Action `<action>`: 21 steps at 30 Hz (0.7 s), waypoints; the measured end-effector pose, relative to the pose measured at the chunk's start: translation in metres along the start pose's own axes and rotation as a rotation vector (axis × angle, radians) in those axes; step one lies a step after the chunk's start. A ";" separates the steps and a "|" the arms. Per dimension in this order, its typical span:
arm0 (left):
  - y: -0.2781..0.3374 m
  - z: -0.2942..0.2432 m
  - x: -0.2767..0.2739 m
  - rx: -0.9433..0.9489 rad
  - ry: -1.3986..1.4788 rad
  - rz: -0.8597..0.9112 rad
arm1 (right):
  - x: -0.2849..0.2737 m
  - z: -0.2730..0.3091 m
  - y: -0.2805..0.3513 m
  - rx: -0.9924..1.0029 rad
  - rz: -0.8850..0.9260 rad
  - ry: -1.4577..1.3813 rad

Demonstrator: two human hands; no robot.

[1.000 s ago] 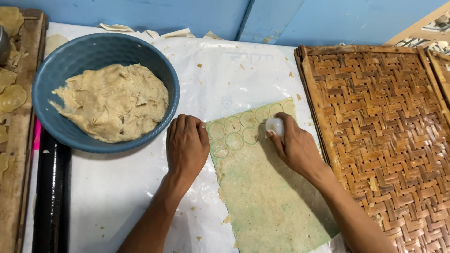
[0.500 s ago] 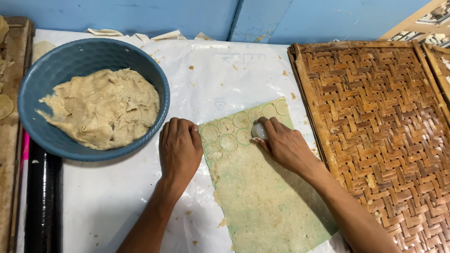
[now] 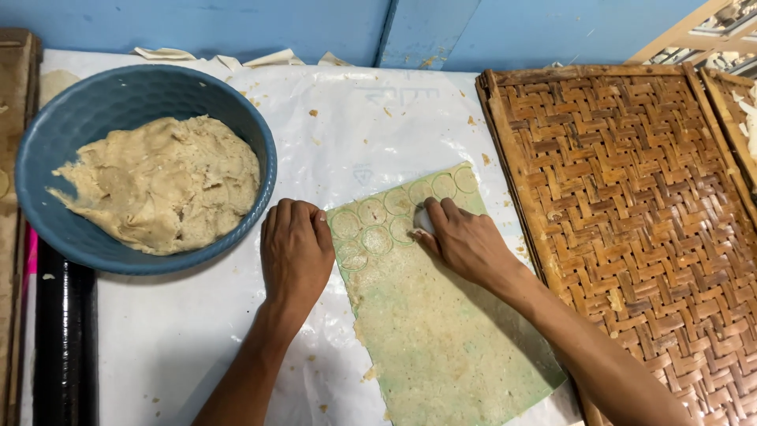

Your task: Cutting small circles out of a thin sheet of dough using a small circular tool.

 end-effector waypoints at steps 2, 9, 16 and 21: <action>0.000 0.000 -0.001 0.001 0.000 -0.004 | -0.006 0.002 -0.001 0.013 -0.011 -0.013; 0.001 0.006 -0.003 -0.096 0.085 -0.038 | -0.001 -0.041 0.015 0.251 -0.139 -0.355; 0.001 0.014 -0.005 -0.167 0.068 -0.069 | -0.030 -0.041 0.012 0.220 -0.138 -0.200; 0.003 0.017 -0.002 -0.166 0.036 -0.073 | -0.022 -0.034 0.001 0.158 -0.025 -0.130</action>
Point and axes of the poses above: each hand's wrist, its own y-axis away from the middle knuckle, its own x-axis out of the palm, z = x × y, the point moved 9 cm from there along -y, towards the middle knuckle, and after that the axes turned 5 degrees about -z, right-handed, at the moved point
